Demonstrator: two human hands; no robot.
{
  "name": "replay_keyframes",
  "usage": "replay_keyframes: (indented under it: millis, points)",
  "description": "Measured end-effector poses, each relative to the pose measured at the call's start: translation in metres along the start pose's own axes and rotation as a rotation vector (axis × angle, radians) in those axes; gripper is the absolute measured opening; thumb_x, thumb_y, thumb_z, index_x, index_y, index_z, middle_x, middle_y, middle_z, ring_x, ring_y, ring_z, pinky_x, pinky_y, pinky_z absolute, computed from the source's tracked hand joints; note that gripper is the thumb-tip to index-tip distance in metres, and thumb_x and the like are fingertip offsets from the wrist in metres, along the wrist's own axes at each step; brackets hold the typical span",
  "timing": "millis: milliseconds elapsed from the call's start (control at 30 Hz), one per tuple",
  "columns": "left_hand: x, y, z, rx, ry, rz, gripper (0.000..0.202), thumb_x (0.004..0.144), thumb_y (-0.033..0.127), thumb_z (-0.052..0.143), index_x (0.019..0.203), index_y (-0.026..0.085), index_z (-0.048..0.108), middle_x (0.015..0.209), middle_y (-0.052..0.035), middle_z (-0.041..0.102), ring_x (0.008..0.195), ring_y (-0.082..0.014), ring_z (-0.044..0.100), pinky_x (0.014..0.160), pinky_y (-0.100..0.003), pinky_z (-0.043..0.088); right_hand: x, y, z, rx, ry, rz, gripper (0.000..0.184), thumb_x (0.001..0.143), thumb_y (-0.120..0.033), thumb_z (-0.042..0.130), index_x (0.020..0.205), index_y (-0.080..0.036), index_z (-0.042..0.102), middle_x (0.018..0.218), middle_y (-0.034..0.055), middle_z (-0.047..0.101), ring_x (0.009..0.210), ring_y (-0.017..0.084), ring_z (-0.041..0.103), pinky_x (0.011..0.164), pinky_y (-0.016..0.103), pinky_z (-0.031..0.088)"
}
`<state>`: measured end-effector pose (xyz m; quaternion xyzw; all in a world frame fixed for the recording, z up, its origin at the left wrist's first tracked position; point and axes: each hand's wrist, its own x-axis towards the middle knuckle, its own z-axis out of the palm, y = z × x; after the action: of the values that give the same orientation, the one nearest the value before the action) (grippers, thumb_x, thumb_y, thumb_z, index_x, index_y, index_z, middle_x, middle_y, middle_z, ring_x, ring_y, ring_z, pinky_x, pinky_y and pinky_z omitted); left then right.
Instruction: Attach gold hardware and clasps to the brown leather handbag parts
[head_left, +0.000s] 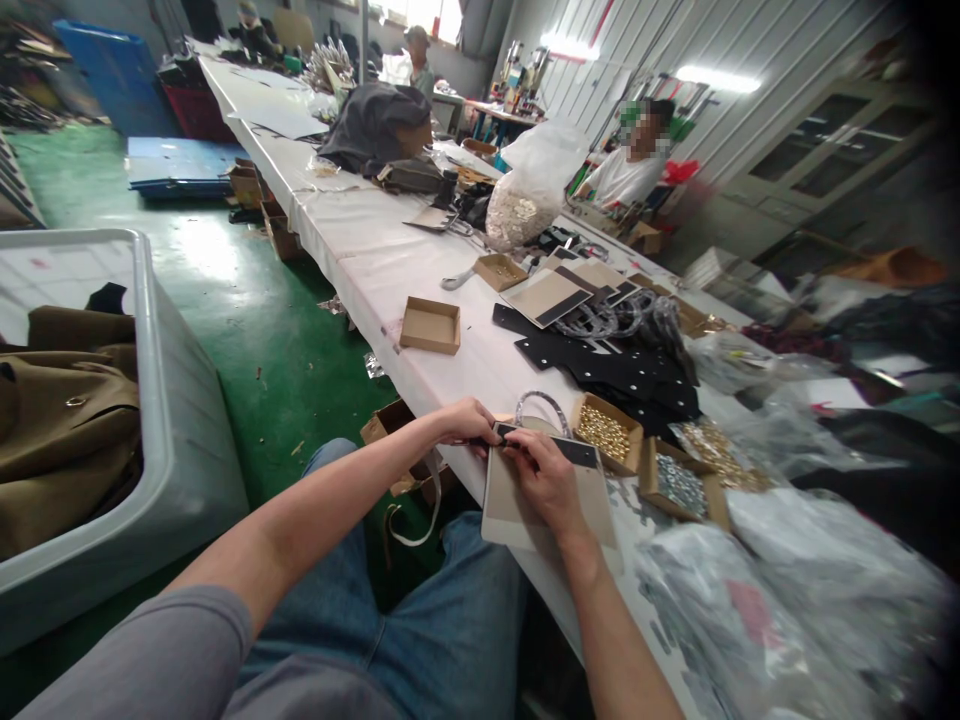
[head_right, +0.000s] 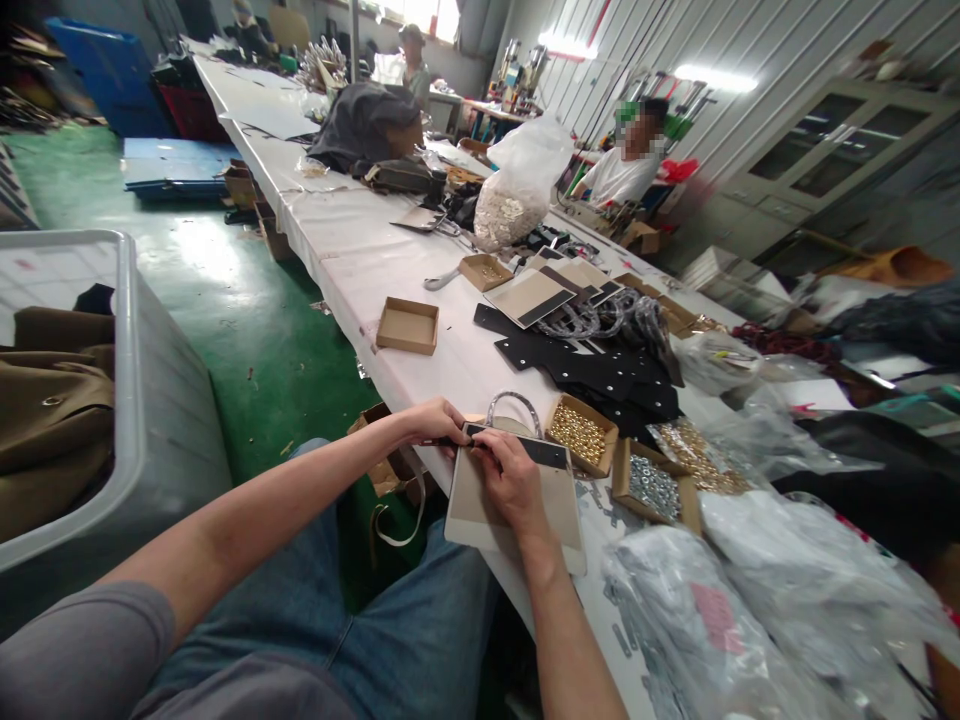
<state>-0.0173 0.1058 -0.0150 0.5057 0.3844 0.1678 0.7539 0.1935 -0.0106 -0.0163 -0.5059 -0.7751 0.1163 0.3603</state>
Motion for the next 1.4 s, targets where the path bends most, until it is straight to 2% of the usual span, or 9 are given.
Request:
replay_keyframes:
  millis: [200, 333, 467, 667, 833, 1200, 1400]
  points:
    - [0.001, -0.002, -0.002, -0.017, -0.017, 0.025, 0.021, 0.069, 0.012, 0.093, 0.061, 0.012, 0.074, 0.055, 0.0017, 0.062, 0.053, -0.0117, 0.063, 0.055, -0.023, 0.062, -0.001, 0.003, 0.001, -0.015, -0.021, -0.008, 0.023, 0.115, -0.032, 0.062, 0.133, -0.037, 0.075, 0.135, 0.0059, 0.079, 0.129, 0.031, 0.074, 0.114, 0.052, 0.061]
    - [-0.001, -0.002, -0.003, -0.023, -0.038, 0.054, 0.014, 0.068, 0.014, 0.091, 0.064, 0.012, 0.077, 0.057, -0.0005, 0.066, 0.055, -0.0142, 0.066, 0.055, -0.024, 0.064, 0.000, 0.001, 0.000, -0.026, -0.040, -0.006, 0.027, 0.116, -0.032, 0.061, 0.139, -0.037, 0.073, 0.137, 0.0055, 0.078, 0.130, 0.030, 0.074, 0.113, 0.049, 0.060]
    - [-0.004, 0.000, -0.002, 0.004, -0.028, 0.089, 0.013, 0.067, 0.016, 0.090, 0.064, 0.012, 0.078, 0.056, 0.0006, 0.064, 0.051, -0.0111, 0.059, 0.050, -0.022, 0.058, 0.000, -0.001, -0.001, -0.029, -0.042, -0.010, 0.029, 0.116, -0.031, 0.060, 0.141, -0.038, 0.072, 0.138, 0.0054, 0.078, 0.130, 0.031, 0.074, 0.114, 0.049, 0.060]
    - [-0.005, 0.003, -0.001, 0.009, -0.026, 0.067, 0.016, 0.067, 0.018, 0.090, 0.062, 0.014, 0.075, 0.055, 0.0002, 0.064, 0.051, -0.0130, 0.061, 0.049, -0.023, 0.055, -0.004, 0.003, -0.001, -0.001, 0.012, 0.046, 0.021, 0.114, -0.032, 0.064, 0.134, -0.033, 0.070, 0.127, 0.0066, 0.078, 0.119, 0.030, 0.076, 0.106, 0.046, 0.062]
    - [-0.005, 0.005, -0.001, 0.004, -0.032, 0.055, 0.022, 0.068, 0.018, 0.091, 0.059, 0.014, 0.071, 0.053, 0.0006, 0.061, 0.048, -0.0122, 0.058, 0.048, -0.023, 0.054, -0.004, 0.002, 0.000, 0.022, 0.033, 0.020, 0.018, 0.114, -0.031, 0.063, 0.130, -0.034, 0.072, 0.131, 0.0070, 0.077, 0.126, 0.030, 0.073, 0.113, 0.049, 0.059]
    - [-0.003, 0.001, -0.001, 0.024, -0.034, 0.049, 0.018, 0.070, 0.021, 0.092, 0.064, 0.014, 0.075, 0.056, -0.0007, 0.066, 0.054, -0.0156, 0.066, 0.054, -0.025, 0.058, -0.001, -0.005, -0.003, 0.035, 0.039, 0.025, 0.026, 0.114, -0.032, 0.064, 0.138, -0.033, 0.075, 0.139, 0.0100, 0.073, 0.133, 0.032, 0.070, 0.119, 0.053, 0.058]
    - [-0.013, 0.010, 0.001, 0.054, -0.009, 0.051, 0.017, 0.069, 0.021, 0.089, 0.064, 0.014, 0.074, 0.054, -0.0003, 0.064, 0.049, -0.0119, 0.059, 0.048, -0.021, 0.050, 0.003, -0.006, -0.004, 0.054, 0.020, 0.047, 0.024, 0.113, -0.036, 0.066, 0.133, -0.031, 0.077, 0.138, 0.0123, 0.073, 0.133, 0.034, 0.070, 0.118, 0.056, 0.059]
